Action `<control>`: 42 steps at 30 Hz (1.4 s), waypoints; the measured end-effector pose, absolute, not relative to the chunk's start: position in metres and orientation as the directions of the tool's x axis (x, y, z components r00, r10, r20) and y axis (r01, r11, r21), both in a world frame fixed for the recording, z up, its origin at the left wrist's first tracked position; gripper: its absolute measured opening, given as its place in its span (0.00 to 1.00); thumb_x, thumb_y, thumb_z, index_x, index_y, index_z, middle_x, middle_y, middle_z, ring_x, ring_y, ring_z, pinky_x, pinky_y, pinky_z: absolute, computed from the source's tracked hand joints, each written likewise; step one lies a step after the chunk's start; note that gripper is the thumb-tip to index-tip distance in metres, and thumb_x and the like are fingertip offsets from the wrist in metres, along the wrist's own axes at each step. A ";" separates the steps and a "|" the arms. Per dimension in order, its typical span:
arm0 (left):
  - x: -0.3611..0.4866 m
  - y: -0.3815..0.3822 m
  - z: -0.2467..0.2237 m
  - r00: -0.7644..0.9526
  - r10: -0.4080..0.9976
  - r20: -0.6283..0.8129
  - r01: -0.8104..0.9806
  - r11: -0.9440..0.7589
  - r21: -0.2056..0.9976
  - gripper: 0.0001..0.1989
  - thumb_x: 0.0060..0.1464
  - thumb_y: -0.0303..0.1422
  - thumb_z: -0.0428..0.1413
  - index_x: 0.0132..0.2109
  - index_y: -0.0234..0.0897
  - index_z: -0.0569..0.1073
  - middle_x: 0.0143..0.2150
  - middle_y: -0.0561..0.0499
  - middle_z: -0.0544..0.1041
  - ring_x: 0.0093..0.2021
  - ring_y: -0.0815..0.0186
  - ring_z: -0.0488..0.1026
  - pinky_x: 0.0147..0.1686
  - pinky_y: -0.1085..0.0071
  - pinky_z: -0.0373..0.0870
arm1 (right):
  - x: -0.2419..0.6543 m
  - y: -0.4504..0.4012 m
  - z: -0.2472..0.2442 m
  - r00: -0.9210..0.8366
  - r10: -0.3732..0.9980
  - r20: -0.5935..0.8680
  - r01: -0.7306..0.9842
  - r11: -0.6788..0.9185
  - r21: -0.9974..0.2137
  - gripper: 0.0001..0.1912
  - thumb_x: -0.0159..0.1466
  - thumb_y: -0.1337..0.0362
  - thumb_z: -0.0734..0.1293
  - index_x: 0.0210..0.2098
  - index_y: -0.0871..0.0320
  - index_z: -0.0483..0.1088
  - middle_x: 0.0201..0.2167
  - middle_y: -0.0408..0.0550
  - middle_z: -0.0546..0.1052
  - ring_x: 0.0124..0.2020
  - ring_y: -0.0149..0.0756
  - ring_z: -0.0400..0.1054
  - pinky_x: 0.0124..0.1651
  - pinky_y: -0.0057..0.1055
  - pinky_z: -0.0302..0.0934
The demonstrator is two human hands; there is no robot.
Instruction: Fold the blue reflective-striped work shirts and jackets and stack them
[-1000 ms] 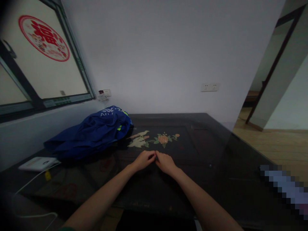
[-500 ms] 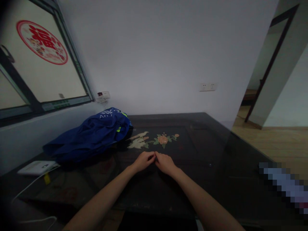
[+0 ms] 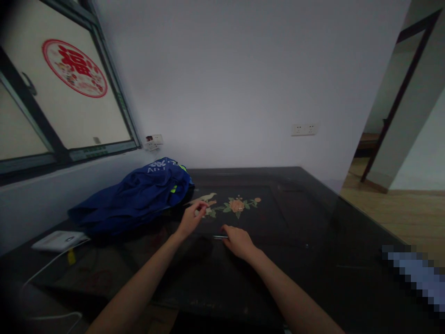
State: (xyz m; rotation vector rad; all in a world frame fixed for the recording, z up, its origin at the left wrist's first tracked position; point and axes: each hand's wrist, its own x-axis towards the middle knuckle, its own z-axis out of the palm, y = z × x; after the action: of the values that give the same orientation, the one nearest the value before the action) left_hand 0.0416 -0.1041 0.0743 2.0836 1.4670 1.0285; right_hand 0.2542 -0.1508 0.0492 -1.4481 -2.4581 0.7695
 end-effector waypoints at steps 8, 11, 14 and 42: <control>-0.113 -0.069 0.098 -0.293 0.813 0.503 0.942 0.157 0.296 0.23 0.54 0.30 0.53 0.57 0.35 0.66 0.56 0.38 0.68 0.58 0.52 0.64 0.56 0.52 0.60 | 0.255 -0.151 0.048 -0.551 0.830 -0.082 0.726 0.429 -0.538 0.15 0.64 0.65 0.62 0.51 0.57 0.68 0.49 0.53 0.75 0.51 0.42 0.69 0.50 0.33 0.59; -0.156 -0.075 0.089 -0.382 0.822 0.422 0.924 0.351 0.154 0.29 0.54 0.34 0.54 0.63 0.39 0.61 0.66 0.37 0.58 0.66 0.46 0.52 0.60 0.41 0.49 | 0.255 -0.151 0.048 -0.543 0.836 -0.081 0.733 0.424 -0.532 0.15 0.64 0.65 0.62 0.50 0.57 0.69 0.48 0.52 0.75 0.50 0.43 0.70 0.49 0.33 0.60; -0.180 -0.082 0.083 -0.465 0.816 0.342 0.885 0.433 0.171 0.29 0.54 0.36 0.55 0.63 0.40 0.63 0.68 0.37 0.54 0.67 0.44 0.48 0.60 0.39 0.45 | 0.255 -0.151 0.047 -0.544 0.837 -0.067 0.729 0.431 -0.531 0.15 0.64 0.65 0.62 0.50 0.57 0.69 0.47 0.52 0.76 0.49 0.43 0.70 0.48 0.33 0.60; 0.065 -0.087 0.185 0.284 0.801 0.528 0.455 -0.597 0.660 0.07 0.49 0.30 0.47 0.26 0.37 0.66 0.24 0.55 0.67 0.28 0.68 0.63 0.32 0.73 0.61 | 0.274 -0.125 0.043 -0.303 0.953 0.011 0.695 0.228 -0.682 0.13 0.64 0.65 0.60 0.44 0.54 0.74 0.39 0.50 0.79 0.40 0.40 0.73 0.39 0.30 0.60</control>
State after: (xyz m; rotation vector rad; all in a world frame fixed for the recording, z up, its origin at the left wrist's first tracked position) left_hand 0.0646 -0.0875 0.1851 2.1775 1.1319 1.2359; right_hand 0.2741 -0.1249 0.0430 -1.5144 -2.0797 0.8100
